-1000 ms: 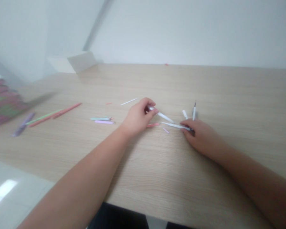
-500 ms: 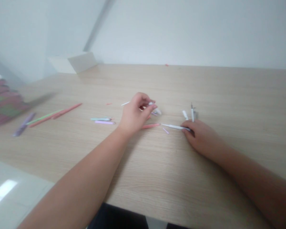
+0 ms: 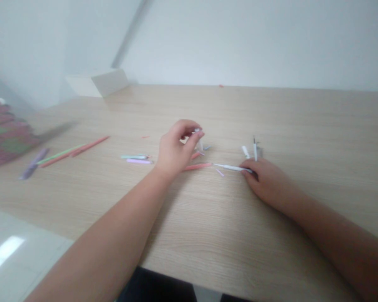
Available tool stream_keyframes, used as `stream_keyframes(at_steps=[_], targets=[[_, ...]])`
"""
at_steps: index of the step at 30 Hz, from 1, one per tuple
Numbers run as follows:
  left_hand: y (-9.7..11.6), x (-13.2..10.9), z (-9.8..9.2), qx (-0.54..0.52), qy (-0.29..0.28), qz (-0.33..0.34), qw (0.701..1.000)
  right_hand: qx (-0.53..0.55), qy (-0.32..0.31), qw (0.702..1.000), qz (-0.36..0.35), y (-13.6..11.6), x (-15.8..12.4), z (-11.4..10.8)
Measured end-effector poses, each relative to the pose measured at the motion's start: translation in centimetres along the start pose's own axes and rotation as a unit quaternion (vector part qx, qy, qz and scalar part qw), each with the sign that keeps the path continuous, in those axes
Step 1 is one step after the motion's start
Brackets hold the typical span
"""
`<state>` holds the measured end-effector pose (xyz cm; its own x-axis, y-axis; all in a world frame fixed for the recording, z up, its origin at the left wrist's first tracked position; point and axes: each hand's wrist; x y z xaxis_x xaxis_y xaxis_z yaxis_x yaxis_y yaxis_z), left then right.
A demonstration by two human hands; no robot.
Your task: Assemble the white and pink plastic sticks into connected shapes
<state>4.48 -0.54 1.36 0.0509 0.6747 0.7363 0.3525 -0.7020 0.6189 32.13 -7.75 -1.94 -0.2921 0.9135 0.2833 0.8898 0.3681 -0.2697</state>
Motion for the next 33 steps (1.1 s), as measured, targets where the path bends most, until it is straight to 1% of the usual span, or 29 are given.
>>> stream_keyframes(at_steps=[3, 6, 8, 10, 13, 16, 18, 20, 27, 33], targets=[[-0.6, 0.5, 0.0, -0.037, 0.061, -0.043, 0.997, 0.001, -0.004, 1.000, 0.001, -0.1, 0.0, -0.1], [-0.5, 1.0, 0.0, -0.129, 0.089, -0.133, 0.979, 0.004, -0.013, 1.000, 0.000, -0.1, 0.0, -0.1], [-0.1, 1.2, -0.1, -0.206, 0.084, -0.213, 0.951, 0.006, -0.016, 1.000, -0.002, -0.2, 0.0, -0.2], [0.6, 1.3, -0.2, -0.268, 0.061, -0.280, 0.920, 0.007, -0.014, 1.000, -0.002, -0.2, 0.0, -0.2], [1.5, 1.1, -0.4, -0.327, 0.005, -0.335, 0.884, 0.004, -0.016, 1.000, 0.002, -0.3, 0.0, -0.3], [2.2, 0.9, -0.6, -0.368, -0.019, -0.371, 0.852, -0.005, -0.021, 1.000, 0.001, -0.3, 0.0, -0.3], [2.5, 0.8, -0.6, -0.398, -0.018, -0.386, 0.832, -0.007, -0.022, 1.000, -0.003, -0.2, 0.0, -0.2], [2.9, 0.8, -0.7, -0.422, -0.015, -0.392, 0.817, -0.006, -0.021, 1.000, -0.005, -0.1, 0.0, -0.1], [4.0, 0.9, -1.2, -0.480, -0.007, -0.402, 0.780, -0.010, -0.021, 1.000, -0.006, -0.1, 0.0, -0.2], [4.3, 1.0, -1.3, -0.491, -0.002, -0.424, 0.761, -0.007, -0.024, 1.000, -0.007, -0.3, 0.0, -0.3]])
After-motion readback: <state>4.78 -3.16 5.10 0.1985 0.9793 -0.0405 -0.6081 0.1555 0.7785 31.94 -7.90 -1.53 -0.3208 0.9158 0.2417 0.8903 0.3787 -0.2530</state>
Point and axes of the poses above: each hand's wrist, its own x-axis towards the middle knuckle, its own z-axis out of the palm, y = z × x, and after that the axes turned 1 degree about z, right-handed
